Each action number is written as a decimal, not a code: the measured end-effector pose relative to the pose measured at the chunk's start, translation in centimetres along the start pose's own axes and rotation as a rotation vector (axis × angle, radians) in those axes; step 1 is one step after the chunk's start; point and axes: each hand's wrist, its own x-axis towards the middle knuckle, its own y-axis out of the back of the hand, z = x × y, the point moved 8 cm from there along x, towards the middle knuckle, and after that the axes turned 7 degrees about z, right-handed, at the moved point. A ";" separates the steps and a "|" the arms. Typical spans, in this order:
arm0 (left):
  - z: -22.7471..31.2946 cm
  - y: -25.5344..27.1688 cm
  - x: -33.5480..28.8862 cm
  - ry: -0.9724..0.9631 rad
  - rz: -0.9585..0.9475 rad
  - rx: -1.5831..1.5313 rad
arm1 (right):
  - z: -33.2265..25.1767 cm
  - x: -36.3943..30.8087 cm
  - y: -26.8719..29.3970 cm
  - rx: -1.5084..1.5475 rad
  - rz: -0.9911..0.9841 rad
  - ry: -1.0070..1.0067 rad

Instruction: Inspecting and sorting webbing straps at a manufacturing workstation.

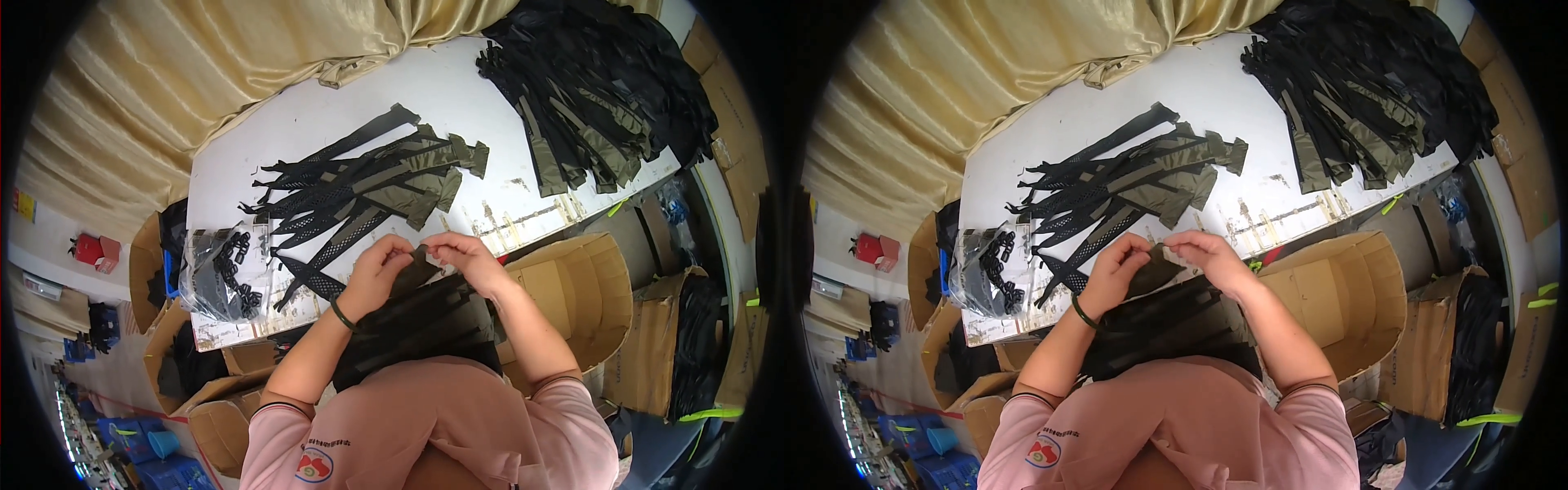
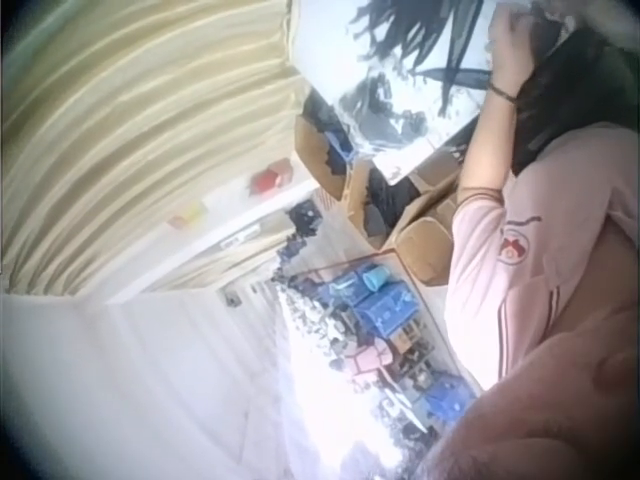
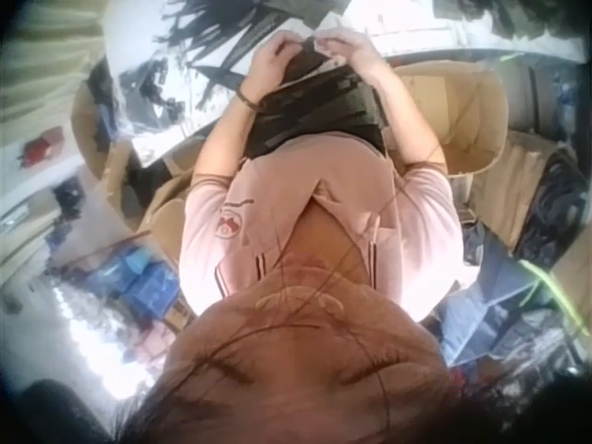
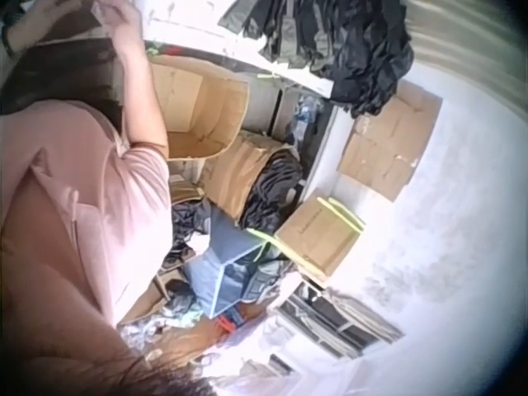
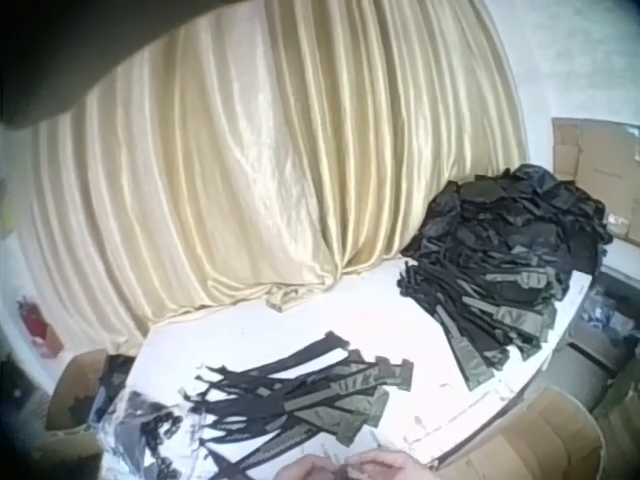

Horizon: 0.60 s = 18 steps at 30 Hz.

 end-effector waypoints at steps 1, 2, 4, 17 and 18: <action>0.5 0.1 0.0 0.011 -0.022 -0.090 | 0.8 -0.3 -0.4 -0.012 -0.139 -0.086; 0.7 0.2 0.1 0.012 -0.028 -0.087 | 1.1 -0.6 -0.4 -0.008 -0.134 -0.084; 1.9 0.6 0.2 -0.098 0.010 -0.068 | 2.2 -2.0 -2.5 0.187 -0.321 -0.217; -1.1 -1.1 -0.3 0.071 -0.207 -0.035 | -3.3 -2.9 -2.5 -0.612 0.160 0.646; -0.8 -1.4 -0.3 0.071 -0.213 -0.036 | -2.9 -2.7 -2.2 -0.614 0.167 0.644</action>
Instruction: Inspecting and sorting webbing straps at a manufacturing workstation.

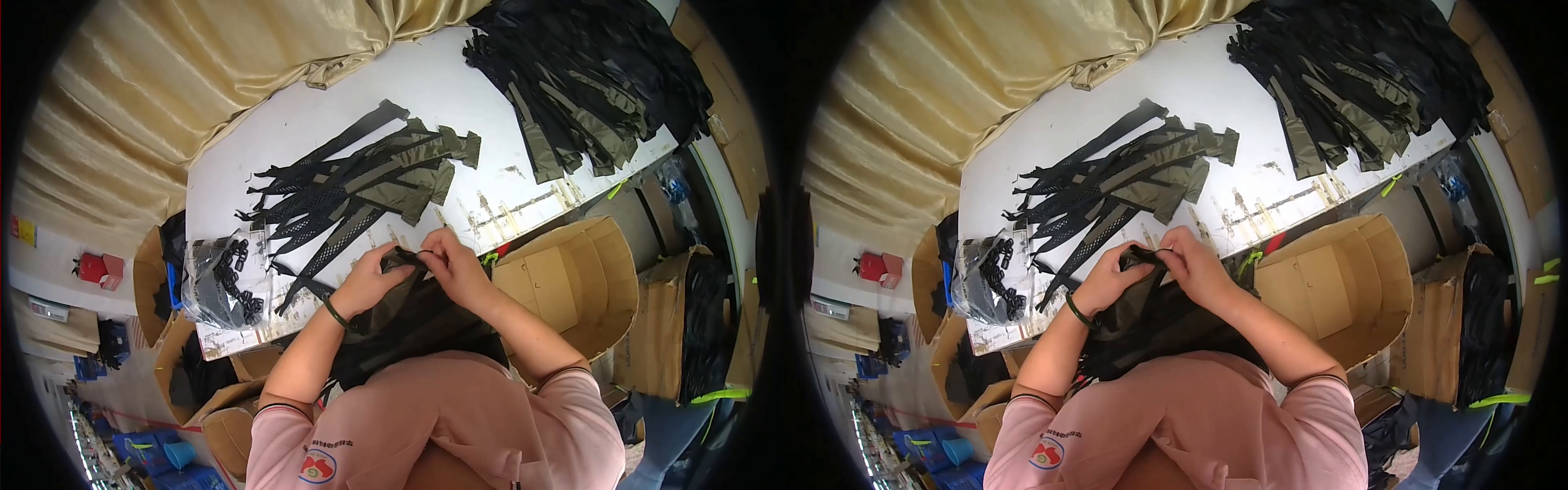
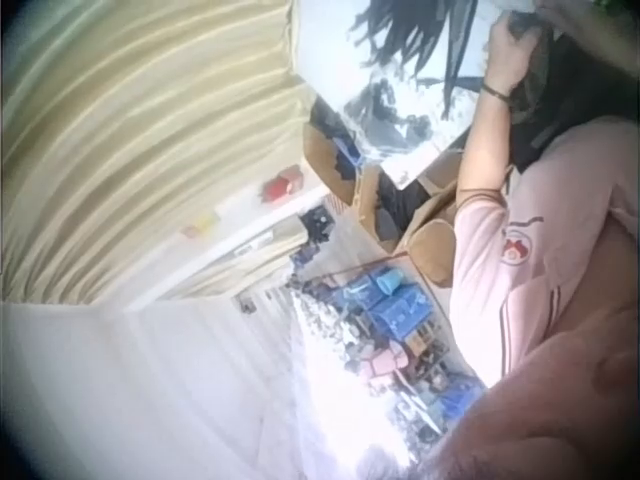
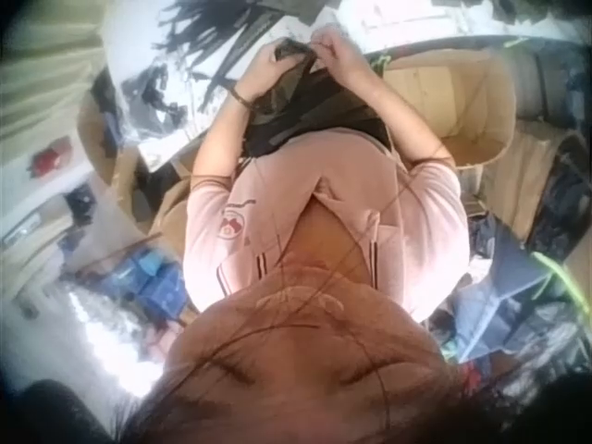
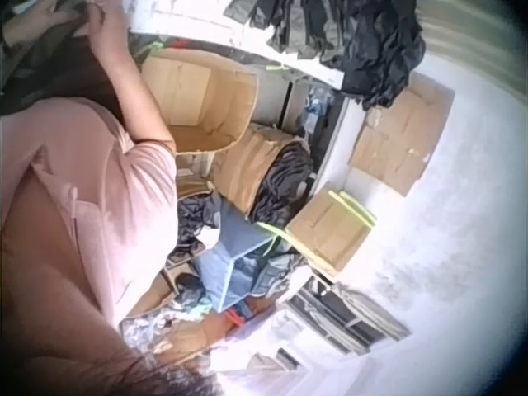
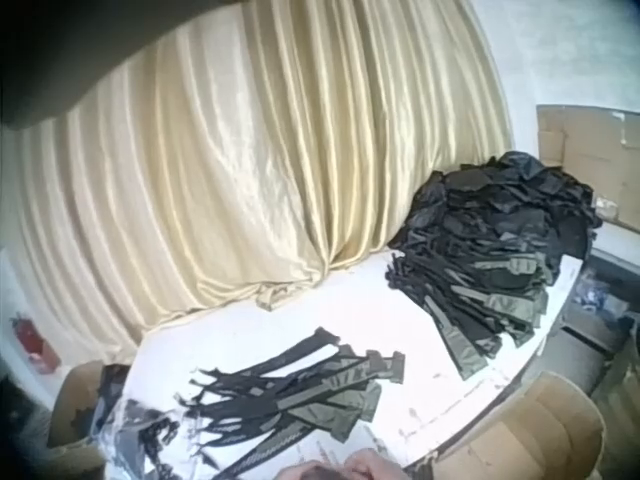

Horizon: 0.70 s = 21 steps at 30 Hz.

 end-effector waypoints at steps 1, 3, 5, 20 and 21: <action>-0.4 -0.3 -0.1 0.125 0.000 -0.078 | 1.8 -0.1 0.2 0.096 0.040 -0.160; -1.0 -0.4 -0.5 0.253 0.006 -0.155 | 3.8 0.0 0.9 0.196 0.074 -0.320; -1.8 0.5 -0.7 0.364 0.096 -0.242 | 5.7 0.4 3.4 0.361 0.273 -0.500; -2.0 0.0 -0.8 0.329 -0.055 -0.195 | -2.1 0.4 -0.5 0.153 -0.279 -0.254; -1.9 -0.2 -1.0 0.317 -0.120 -0.100 | -1.6 0.5 0.0 0.226 -0.202 -0.254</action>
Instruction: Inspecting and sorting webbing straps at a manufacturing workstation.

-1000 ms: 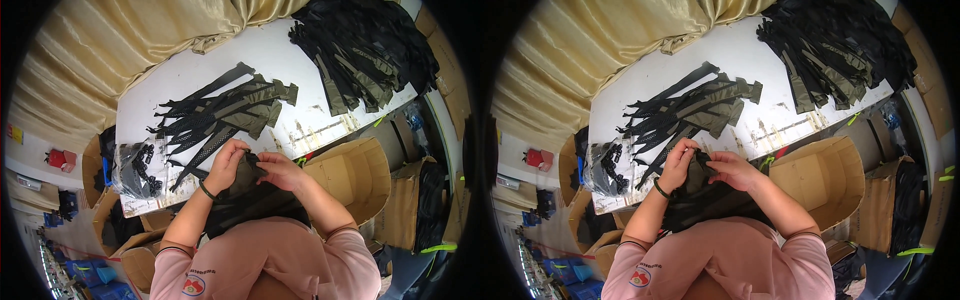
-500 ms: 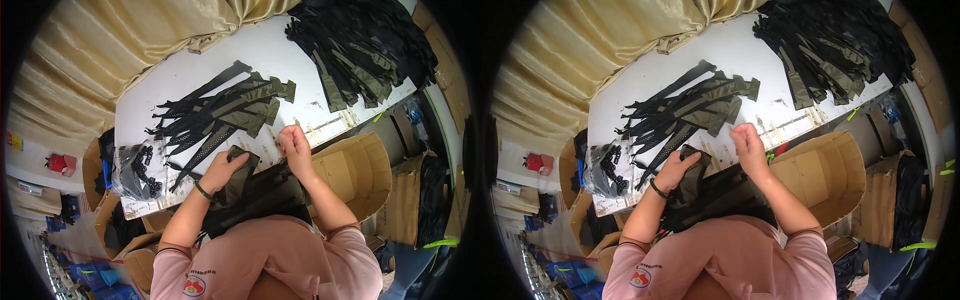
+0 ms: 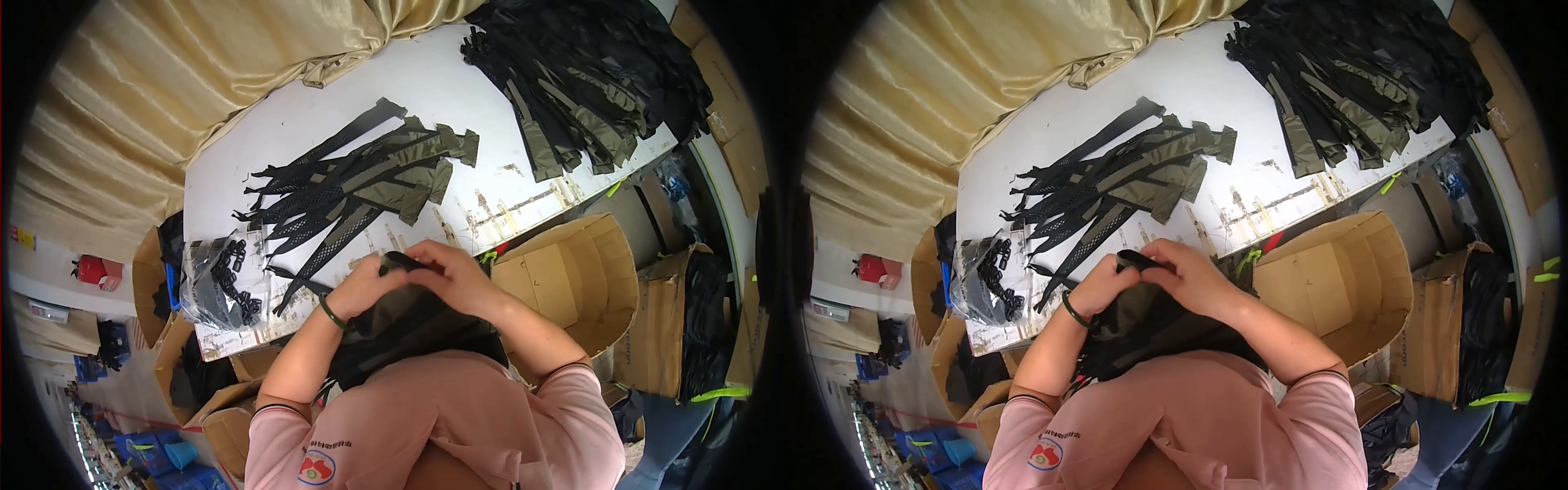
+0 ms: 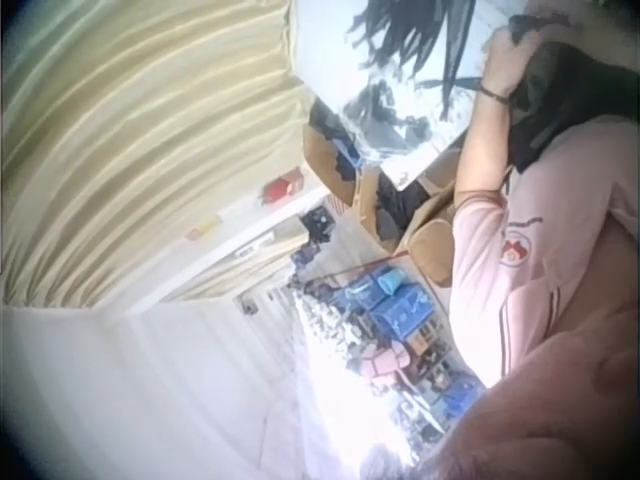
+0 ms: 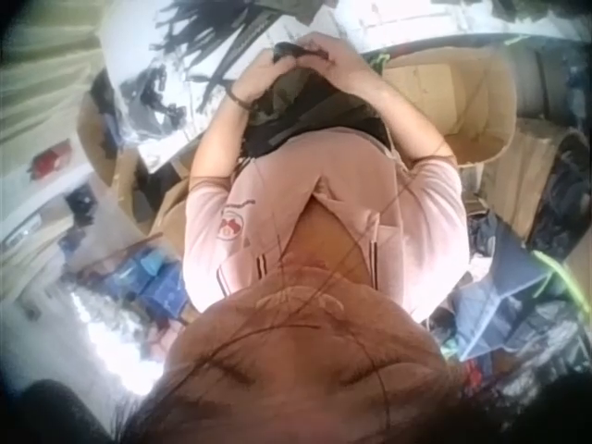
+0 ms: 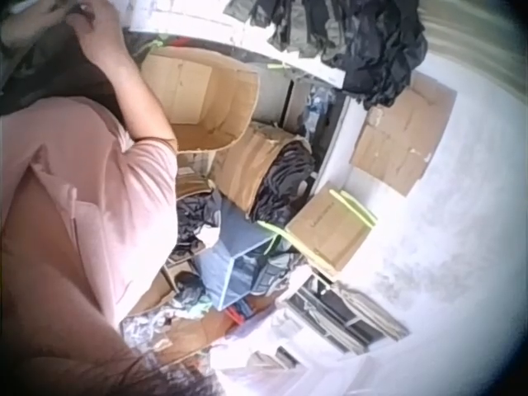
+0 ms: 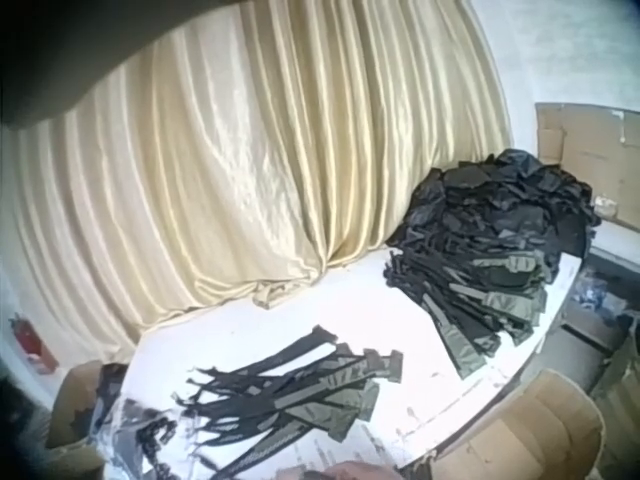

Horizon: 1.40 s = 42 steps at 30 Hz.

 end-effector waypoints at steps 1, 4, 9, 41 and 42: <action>0.1 0.1 -0.4 -0.001 -0.001 -0.002 | 0.1 0.0 0.8 0.081 0.066 0.016; -1.7 -0.7 -3.3 -0.081 -0.287 0.266 | 1.5 -1.0 6.3 0.211 0.279 -0.167; -5.7 2.6 -9.2 0.335 -0.413 0.187 | 8.2 -6.2 9.1 0.004 0.174 -0.517; 7.7 -0.7 -2.2 -0.931 0.455 0.542 | -1.9 -1.8 3.2 -0.470 -0.315 0.222; 8.5 -1.2 -1.7 -0.955 0.442 0.546 | -2.4 -2.2 3.3 -0.471 -0.317 0.218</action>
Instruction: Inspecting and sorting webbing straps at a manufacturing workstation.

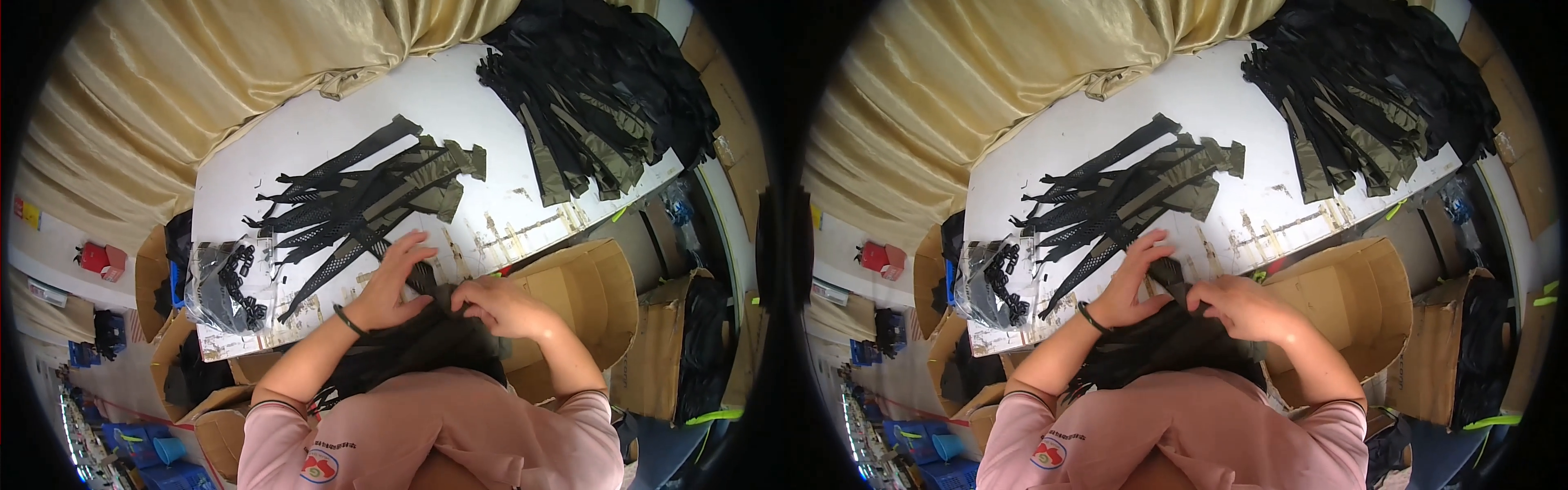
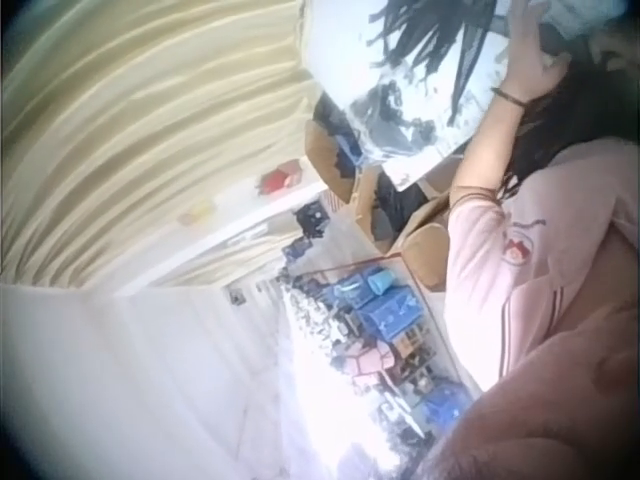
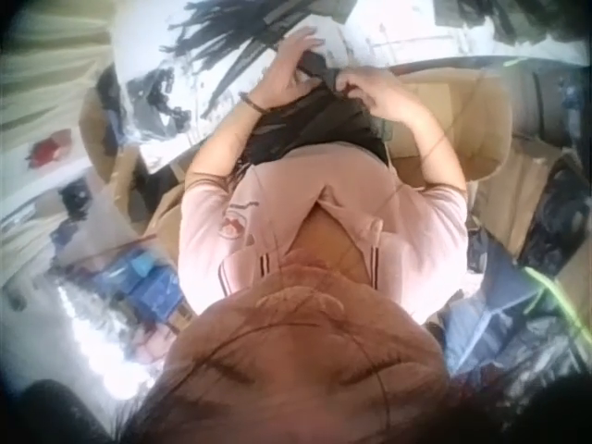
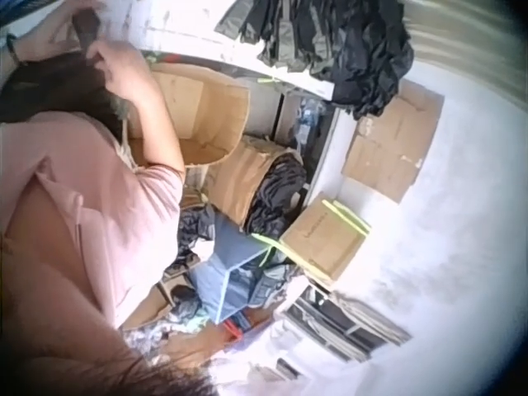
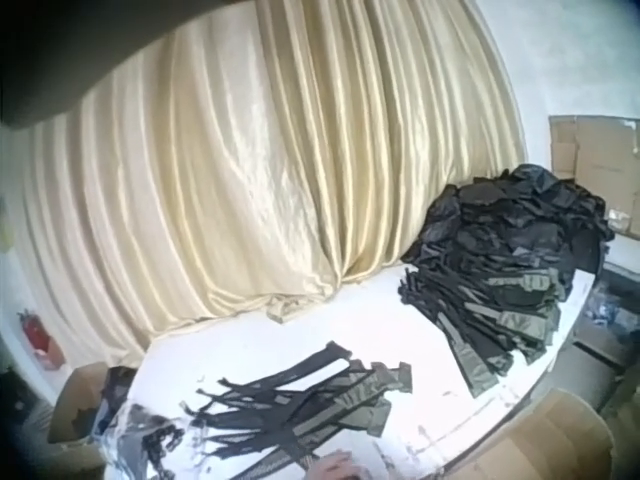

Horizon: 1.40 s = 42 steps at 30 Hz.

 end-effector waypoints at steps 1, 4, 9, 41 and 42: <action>-0.6 -0.1 -0.1 0.003 0.000 -0.002 | -0.3 -0.4 -0.2 0.023 -0.042 -0.019; -2.4 -4.4 -1.7 0.222 -0.387 -0.233 | 1.8 -1.0 -0.1 -0.010 0.102 -0.086; -4.0 -5.6 -2.7 0.529 -0.289 -0.279 | 1.8 -1.6 -0.3 -0.157 0.557 -0.208; -3.4 -4.8 -5.6 0.612 -0.339 -0.245 | 8.9 0.2 -6.8 0.912 0.447 -0.567; -3.6 -4.6 -5.4 0.612 -0.339 -0.245 | 7.9 0.3 -6.5 1.067 0.405 -0.563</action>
